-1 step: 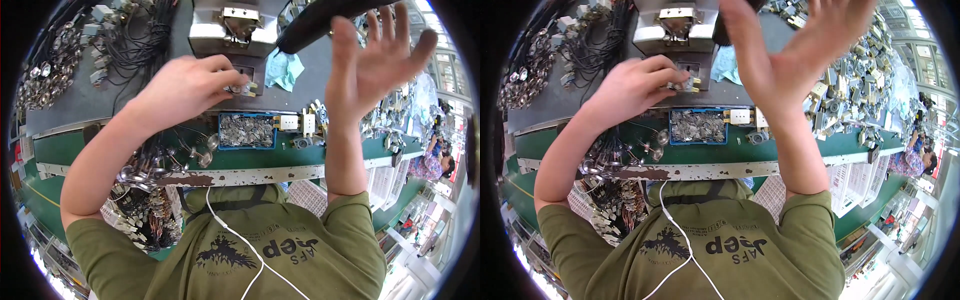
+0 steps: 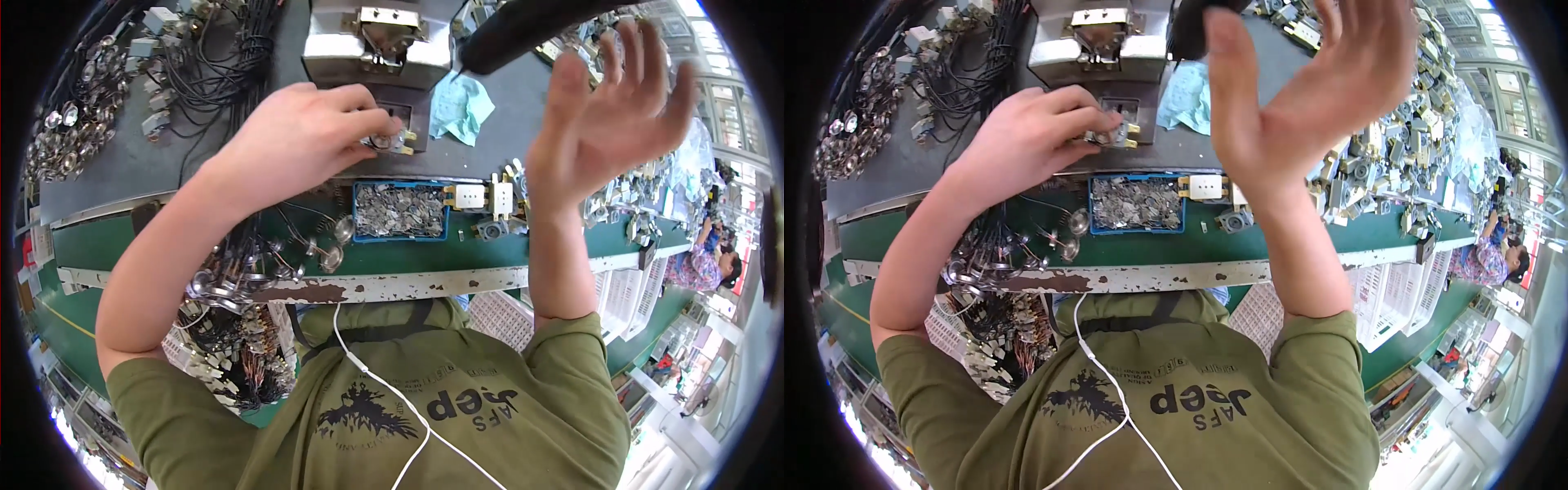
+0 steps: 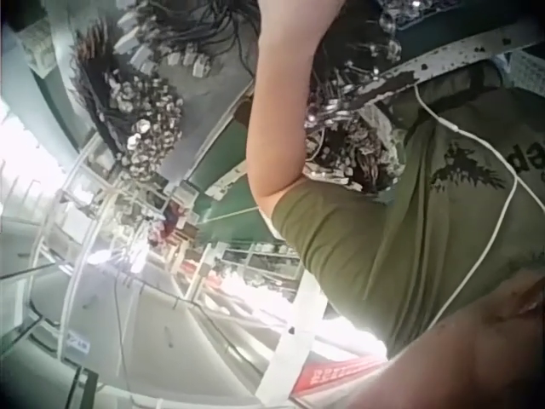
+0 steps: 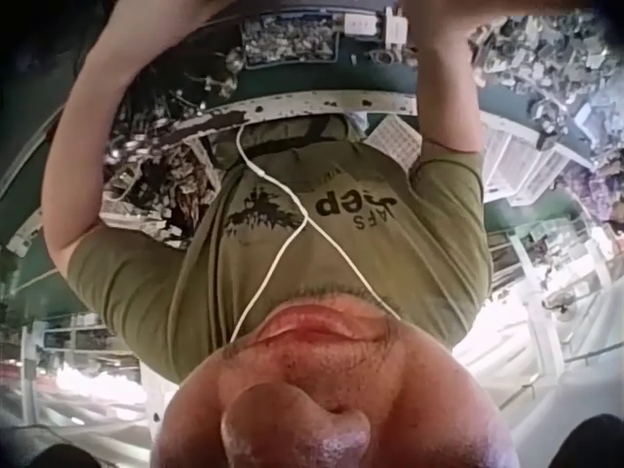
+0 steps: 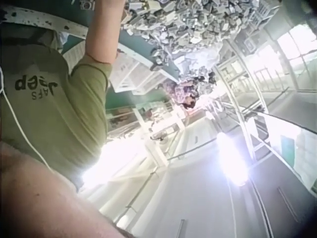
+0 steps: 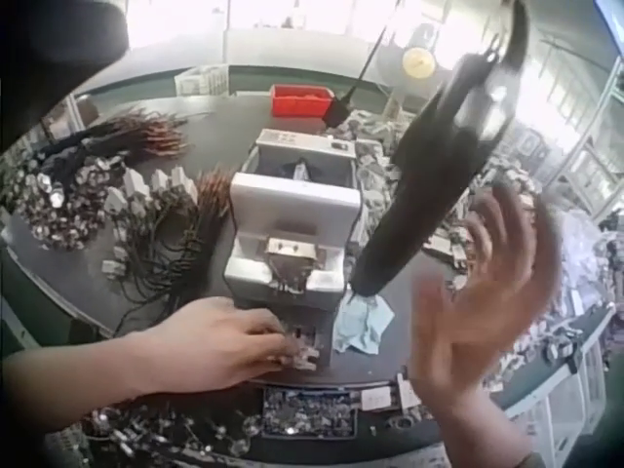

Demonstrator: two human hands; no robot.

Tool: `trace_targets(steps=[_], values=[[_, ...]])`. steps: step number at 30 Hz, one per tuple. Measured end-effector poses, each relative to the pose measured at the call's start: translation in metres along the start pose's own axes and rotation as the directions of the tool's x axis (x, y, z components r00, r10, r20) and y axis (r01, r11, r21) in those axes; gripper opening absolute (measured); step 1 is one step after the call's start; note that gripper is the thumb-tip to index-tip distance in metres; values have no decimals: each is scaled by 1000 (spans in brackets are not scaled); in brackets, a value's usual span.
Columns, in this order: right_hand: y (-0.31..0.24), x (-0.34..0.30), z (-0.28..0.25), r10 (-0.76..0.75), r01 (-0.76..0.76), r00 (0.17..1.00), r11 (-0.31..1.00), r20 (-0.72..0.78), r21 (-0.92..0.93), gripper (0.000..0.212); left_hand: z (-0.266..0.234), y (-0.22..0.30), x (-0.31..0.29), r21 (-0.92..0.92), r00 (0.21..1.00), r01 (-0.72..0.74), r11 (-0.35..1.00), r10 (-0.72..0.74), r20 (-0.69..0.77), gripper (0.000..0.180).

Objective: Assembling small electronic components using an electric screwdriver on a factory production line.

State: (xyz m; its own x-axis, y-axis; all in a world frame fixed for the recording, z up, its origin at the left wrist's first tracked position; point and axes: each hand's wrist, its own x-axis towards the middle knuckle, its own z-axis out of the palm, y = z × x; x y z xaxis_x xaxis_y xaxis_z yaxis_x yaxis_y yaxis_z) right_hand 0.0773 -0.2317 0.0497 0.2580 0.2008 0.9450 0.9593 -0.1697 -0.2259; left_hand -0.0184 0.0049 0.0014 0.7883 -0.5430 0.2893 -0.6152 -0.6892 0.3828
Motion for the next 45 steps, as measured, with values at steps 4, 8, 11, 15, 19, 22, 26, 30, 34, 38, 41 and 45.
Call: trace_targets(steps=[4, 8, 11, 15, 19, 22, 26, 30, 34, 38, 41, 45], values=[[2, -69, -34, 402, -228, 760, 901, 511, -370, 33, 0, 10, 6, 84, 998, 27, 996, -31, 56, 30], [11, -114, -21, 403, -129, 659, 892, 635, -433, 31, 3, 13, 5, -9, 989, 118, 993, -117, 92, 36], [11, -109, -22, 394, -181, 641, 911, 658, -370, 27, 4, 16, 7, -15, 990, 98, 995, -95, 107, 36], [15, -95, -49, 475, -405, 728, 880, 494, -250, 46, 2, 22, 10, -21, 973, 176, 984, -171, 156, 36], [6, -51, -99, 600, -535, 720, 800, 348, -273, 33, 3, 22, 7, -13, 984, 147, 989, -145, 104, 38], [22, -62, -133, 784, -716, 585, 620, 209, -320, 23, 5, 21, 12, -23, 986, 133, 991, -130, 108, 38], [30, -62, -165, 745, -651, 659, 636, 107, -415, 22, 3, 20, 12, -9, 983, 147, 989, -145, 116, 39], [42, -60, -187, 584, -412, 790, 731, 187, -544, 23, 1, 22, 12, 6, 977, 168, 986, -168, 131, 39], [45, -63, -198, 537, -344, 789, 790, 299, -508, 40, 0, 24, 13, 18, 973, 185, 982, -186, 139, 39], [51, -66, -222, 714, -431, 628, 650, 308, -626, 30, -2, 25, 11, 25, 967, 194, 981, -195, 165, 40], [106, -63, -275, 467, -229, 883, 511, 44, -828, 13, -3, 27, 12, 33, 964, 201, 979, -204, 173, 41], [204, -32, -406, 620, -511, 695, 71, -364, -857, 88, -1, 27, 16, 22, 981, 147, 989, -149, 126, 41]])
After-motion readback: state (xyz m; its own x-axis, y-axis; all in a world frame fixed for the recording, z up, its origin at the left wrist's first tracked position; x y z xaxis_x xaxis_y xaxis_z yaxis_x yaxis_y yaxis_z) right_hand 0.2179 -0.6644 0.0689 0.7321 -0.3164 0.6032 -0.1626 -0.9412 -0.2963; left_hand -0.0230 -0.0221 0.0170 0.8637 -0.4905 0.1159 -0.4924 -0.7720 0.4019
